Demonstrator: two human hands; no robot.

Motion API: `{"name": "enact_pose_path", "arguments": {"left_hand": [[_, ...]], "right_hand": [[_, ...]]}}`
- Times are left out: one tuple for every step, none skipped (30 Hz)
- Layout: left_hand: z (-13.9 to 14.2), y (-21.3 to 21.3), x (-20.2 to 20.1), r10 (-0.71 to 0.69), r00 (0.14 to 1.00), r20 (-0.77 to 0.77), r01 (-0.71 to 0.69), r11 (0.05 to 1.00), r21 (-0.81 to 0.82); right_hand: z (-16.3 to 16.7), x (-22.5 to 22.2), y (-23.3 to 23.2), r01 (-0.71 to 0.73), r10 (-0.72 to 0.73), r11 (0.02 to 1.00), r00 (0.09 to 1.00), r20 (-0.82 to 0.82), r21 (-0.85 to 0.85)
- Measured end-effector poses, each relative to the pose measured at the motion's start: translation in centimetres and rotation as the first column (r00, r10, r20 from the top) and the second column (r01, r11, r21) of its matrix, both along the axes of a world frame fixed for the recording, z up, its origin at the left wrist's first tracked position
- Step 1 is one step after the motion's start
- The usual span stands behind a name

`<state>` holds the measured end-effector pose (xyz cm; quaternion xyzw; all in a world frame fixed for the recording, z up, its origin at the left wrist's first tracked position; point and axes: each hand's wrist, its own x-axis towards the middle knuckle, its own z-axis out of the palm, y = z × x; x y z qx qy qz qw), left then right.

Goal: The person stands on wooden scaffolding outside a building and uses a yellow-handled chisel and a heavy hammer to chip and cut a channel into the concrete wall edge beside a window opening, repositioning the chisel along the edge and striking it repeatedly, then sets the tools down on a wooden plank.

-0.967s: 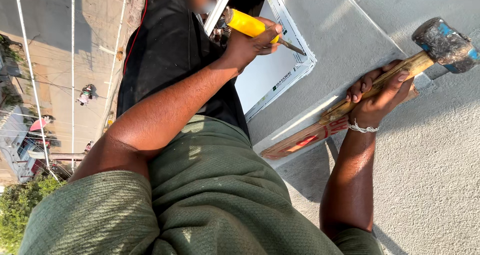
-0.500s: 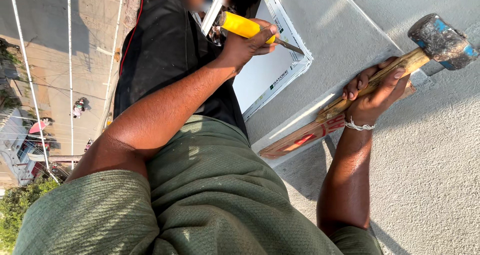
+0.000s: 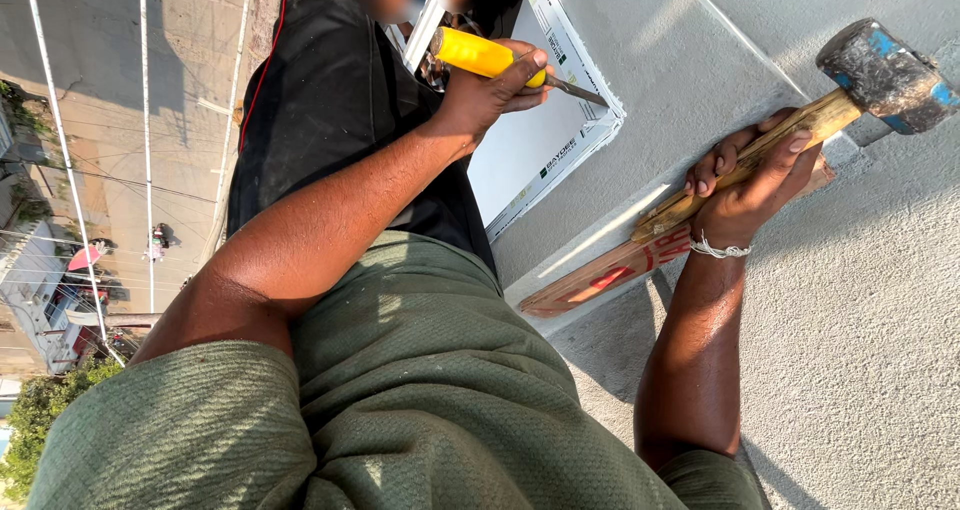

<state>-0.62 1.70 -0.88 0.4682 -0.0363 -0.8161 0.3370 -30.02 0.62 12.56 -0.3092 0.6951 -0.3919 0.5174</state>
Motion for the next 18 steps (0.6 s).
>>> {"name": "enact_pose_path", "arguments": {"left_hand": [[0.0,0.0,0.0,-0.002,1.0,0.004,0.002,1.0,0.01],[0.0,0.0,-0.1,-0.005,1.0,0.008,0.005,1.0,0.02],[0.0,0.1,-0.1,-0.008,1.0,0.01,0.008,0.999,0.033],[0.1,0.0,-0.2,-0.01,1.0,0.017,0.01,1.0,0.026],[0.2,0.0,-0.2,-0.01,1.0,0.024,0.01,1.0,0.019],[0.3,-0.1,-0.3,-0.006,0.999,0.033,0.005,1.0,0.008],[0.4,-0.3,-0.3,-0.018,0.999,0.049,0.019,1.0,-0.021],[0.6,-0.5,-0.4,-0.029,0.997,0.069,0.032,0.998,-0.047],[0.7,-0.8,-0.4,-0.039,0.995,0.094,0.046,0.996,-0.074],[0.8,-1.1,-0.5,-0.035,0.994,0.103,0.039,0.998,-0.041],[0.8,-1.3,-0.6,-0.033,0.993,0.11,0.034,0.999,-0.007],[0.8,-1.5,-0.7,-0.033,0.993,0.116,0.03,0.999,0.024],[0.7,-1.6,-0.9,-0.01,0.996,0.093,0.006,0.999,0.045],[0.6,-1.7,-1.0,0.015,0.997,0.069,-0.02,0.998,0.065],[0.4,-1.6,-1.1,0.039,0.998,0.046,-0.043,0.996,0.084],[0.2,-1.5,-1.1,0.019,0.997,0.073,-0.024,0.997,0.069],[-0.1,-1.3,-1.2,-0.002,0.995,0.098,-0.003,0.998,0.058],[-0.3,-1.2,-1.2,-0.025,0.992,0.122,0.019,0.999,0.046]], "right_hand": [[0.0,0.0,0.0,-0.002,0.002,1.0,1.0,0.002,-0.006],[0.0,0.0,0.0,-0.004,0.004,1.0,1.0,0.003,-0.011],[0.1,0.1,-0.1,-0.001,0.001,1.0,1.0,0.001,0.007],[0.3,0.2,-0.3,0.002,-0.002,1.0,1.0,-0.002,0.027],[0.6,0.5,-0.6,0.003,-0.003,0.999,1.0,-0.006,0.048],[1.1,1.0,-1.2,-0.01,0.01,0.998,1.0,0.006,0.069],[1.8,1.7,-2.1,-0.028,0.026,0.996,0.999,0.02,0.089],[2.6,2.7,-3.2,-0.092,0.089,0.99,0.996,0.028,0.107],[3.4,4.0,-4.6,-0.156,0.152,0.98,0.988,0.036,0.123],[4.5,5.4,-6.4,-0.26,0.257,0.956,0.966,0.036,0.133],[5.7,6.9,-8.3,-0.385,0.389,0.911,0.921,0.005,0.146],[6.9,8.4,-10.3,-0.502,0.511,0.851,0.859,-0.026,0.153],[7.9,9.9,-12.3,-0.631,0.649,0.757,0.756,-0.085,0.172],[8.5,11.3,-14.0,-0.767,0.784,0.619,0.59,-0.191,0.168],[8.9,12.3,-15.7,-0.868,0.861,0.469,0.408,-0.304,0.164],[8.6,13.4,-17.0,-0.948,0.871,0.271,0.168,-0.462,0.166],[7.6,14.5,-17.7,-0.975,0.835,0.108,-0.019,-0.55,0.196],[6.4,15.6,-18.3,-0.974,0.751,-0.046,-0.181,-0.634,0.224]]}}
